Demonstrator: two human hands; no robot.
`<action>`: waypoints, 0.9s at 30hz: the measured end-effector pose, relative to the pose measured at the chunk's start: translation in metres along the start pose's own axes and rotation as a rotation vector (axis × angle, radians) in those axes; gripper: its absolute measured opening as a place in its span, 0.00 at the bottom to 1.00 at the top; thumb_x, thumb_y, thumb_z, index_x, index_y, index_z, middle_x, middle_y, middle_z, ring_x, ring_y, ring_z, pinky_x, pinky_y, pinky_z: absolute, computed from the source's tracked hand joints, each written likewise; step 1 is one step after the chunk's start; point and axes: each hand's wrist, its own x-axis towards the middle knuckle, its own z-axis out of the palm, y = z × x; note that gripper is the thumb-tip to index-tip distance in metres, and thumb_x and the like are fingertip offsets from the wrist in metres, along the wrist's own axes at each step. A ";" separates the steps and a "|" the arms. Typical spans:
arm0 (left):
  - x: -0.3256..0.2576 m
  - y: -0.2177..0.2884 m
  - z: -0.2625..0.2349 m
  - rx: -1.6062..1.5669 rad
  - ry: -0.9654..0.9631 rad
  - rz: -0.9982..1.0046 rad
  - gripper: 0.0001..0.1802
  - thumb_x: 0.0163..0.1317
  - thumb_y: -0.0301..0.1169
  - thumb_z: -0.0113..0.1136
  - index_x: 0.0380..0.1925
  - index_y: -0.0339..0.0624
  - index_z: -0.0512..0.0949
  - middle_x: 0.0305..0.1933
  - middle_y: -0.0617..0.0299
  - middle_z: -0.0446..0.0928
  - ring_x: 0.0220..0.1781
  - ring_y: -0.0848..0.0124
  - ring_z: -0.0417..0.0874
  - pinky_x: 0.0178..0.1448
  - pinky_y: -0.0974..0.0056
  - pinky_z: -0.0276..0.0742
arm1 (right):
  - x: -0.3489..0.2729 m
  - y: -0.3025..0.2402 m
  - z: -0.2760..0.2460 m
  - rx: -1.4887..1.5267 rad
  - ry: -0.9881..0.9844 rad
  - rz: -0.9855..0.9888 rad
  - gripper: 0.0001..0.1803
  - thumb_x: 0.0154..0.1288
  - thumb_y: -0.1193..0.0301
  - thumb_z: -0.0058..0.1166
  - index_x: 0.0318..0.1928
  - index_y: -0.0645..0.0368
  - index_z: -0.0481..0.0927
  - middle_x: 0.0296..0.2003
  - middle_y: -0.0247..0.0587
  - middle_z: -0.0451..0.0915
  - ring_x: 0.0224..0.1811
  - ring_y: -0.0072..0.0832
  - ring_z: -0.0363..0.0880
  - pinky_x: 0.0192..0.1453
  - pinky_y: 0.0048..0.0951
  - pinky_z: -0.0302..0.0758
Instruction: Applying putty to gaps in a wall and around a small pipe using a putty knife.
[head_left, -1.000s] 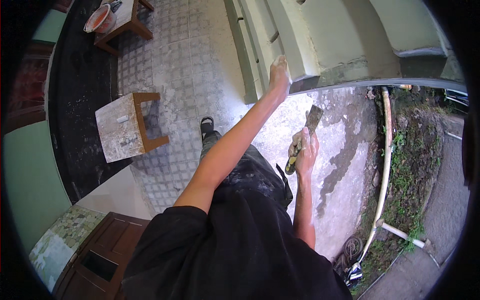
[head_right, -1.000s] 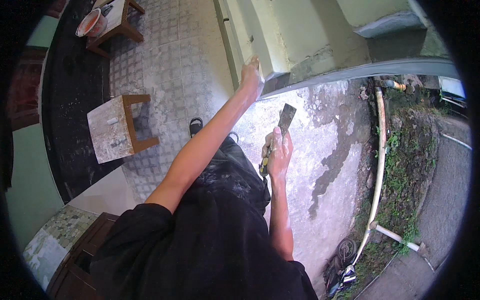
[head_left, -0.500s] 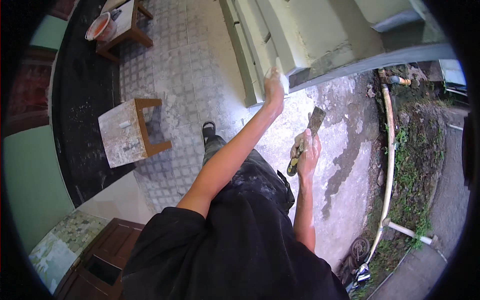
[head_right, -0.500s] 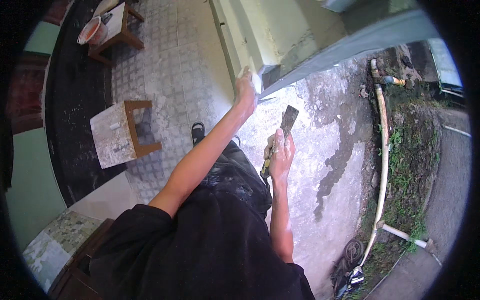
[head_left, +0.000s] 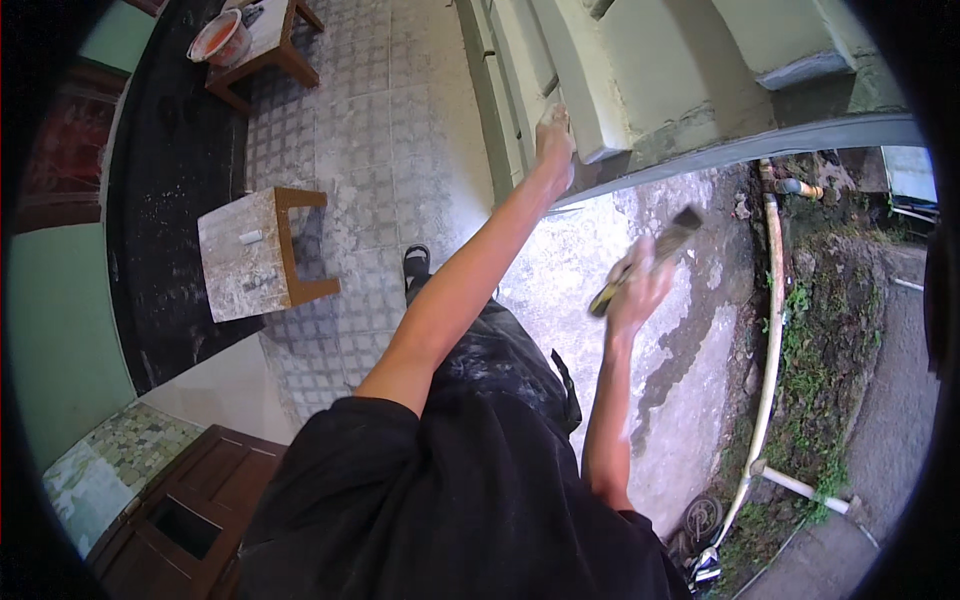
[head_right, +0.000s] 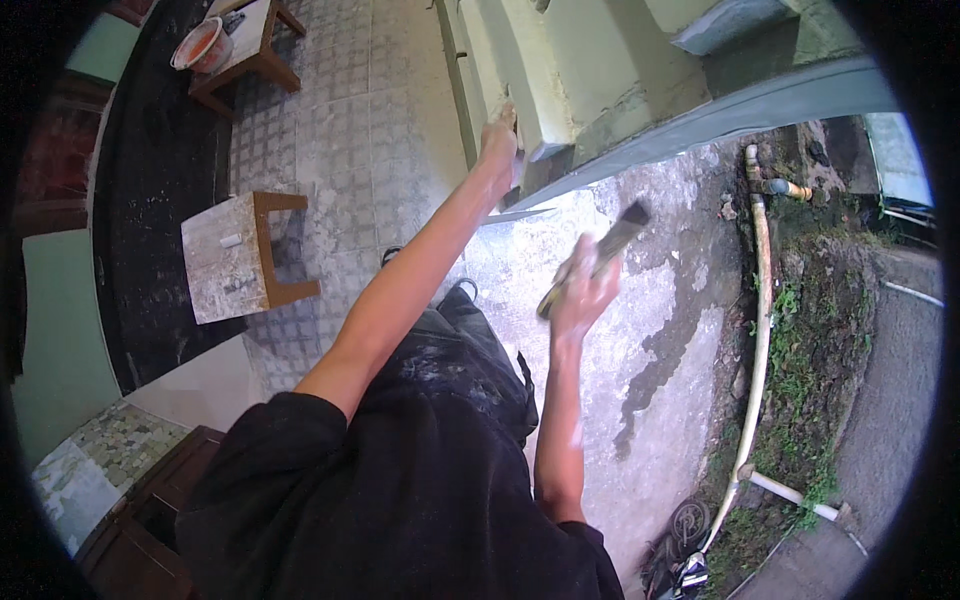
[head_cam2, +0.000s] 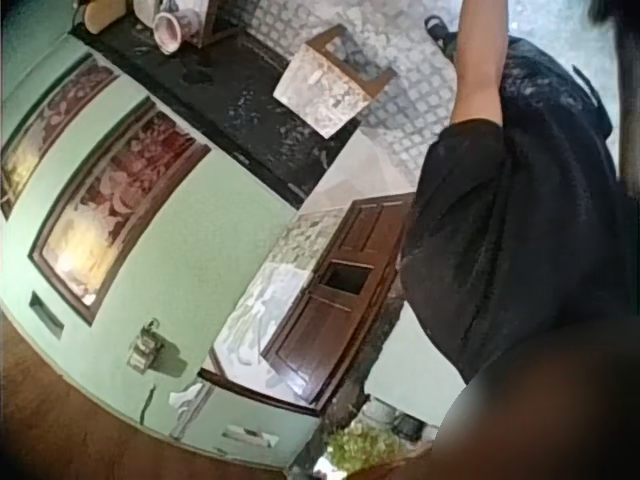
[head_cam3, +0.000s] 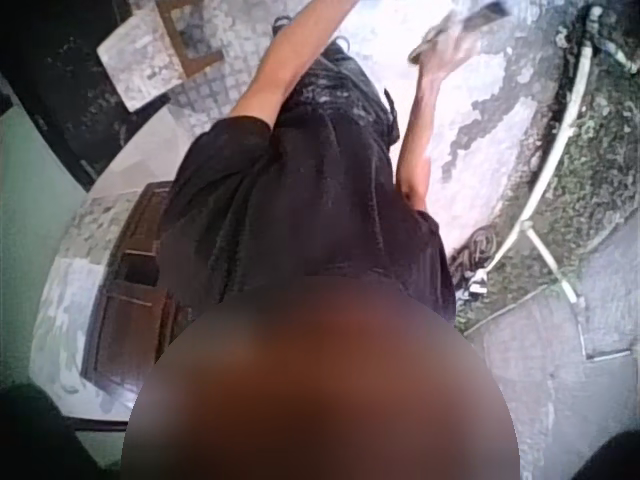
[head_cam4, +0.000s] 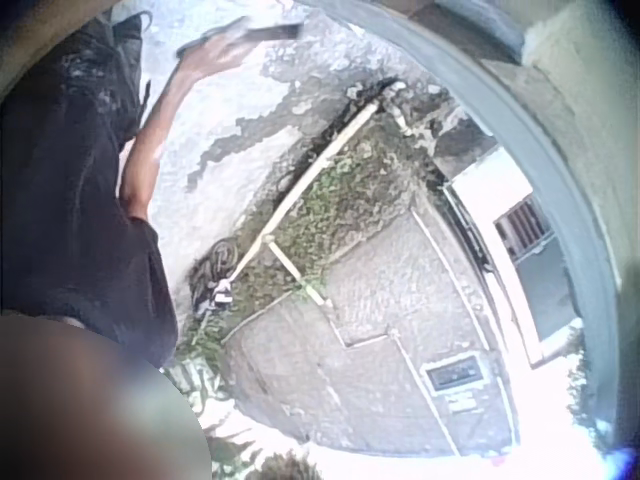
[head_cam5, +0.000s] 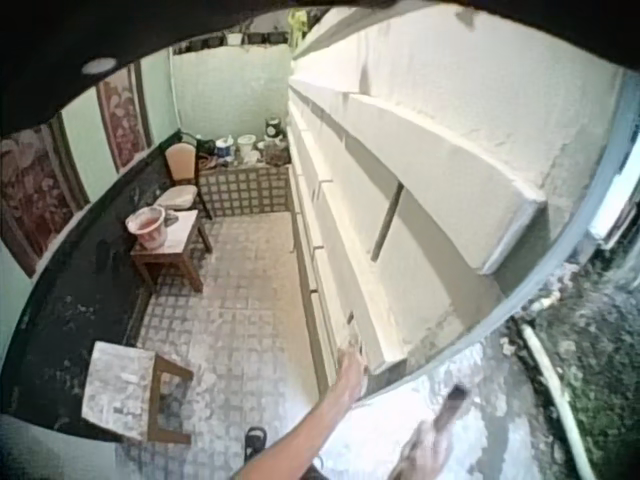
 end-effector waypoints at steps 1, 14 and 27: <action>0.001 0.002 0.003 0.029 0.028 0.061 0.16 0.77 0.37 0.40 0.49 0.40 0.75 0.45 0.62 0.77 0.47 0.71 0.76 0.57 0.62 0.73 | 0.017 -0.014 0.004 0.023 0.043 -0.028 0.15 0.73 0.61 0.53 0.35 0.61 0.71 0.18 0.32 0.71 0.15 0.18 0.65 0.18 0.24 0.64; -0.013 -0.018 -0.013 0.322 0.094 0.018 0.14 0.75 0.36 0.46 0.47 0.38 0.75 0.40 0.61 0.77 0.41 0.73 0.75 0.45 0.65 0.72 | 0.096 -0.040 0.061 -0.108 0.395 -0.675 0.27 0.65 0.64 0.65 0.54 0.76 0.74 0.46 0.59 0.80 0.46 0.36 0.81 0.44 0.33 0.82; 0.006 0.007 -0.007 0.176 0.100 -0.028 0.15 0.73 0.37 0.51 0.52 0.40 0.76 0.44 0.62 0.80 0.43 0.73 0.81 0.44 0.68 0.77 | 0.106 -0.020 0.053 -0.268 0.436 -0.736 0.23 0.60 0.69 0.69 0.49 0.76 0.78 0.43 0.56 0.82 0.42 0.36 0.81 0.45 0.36 0.80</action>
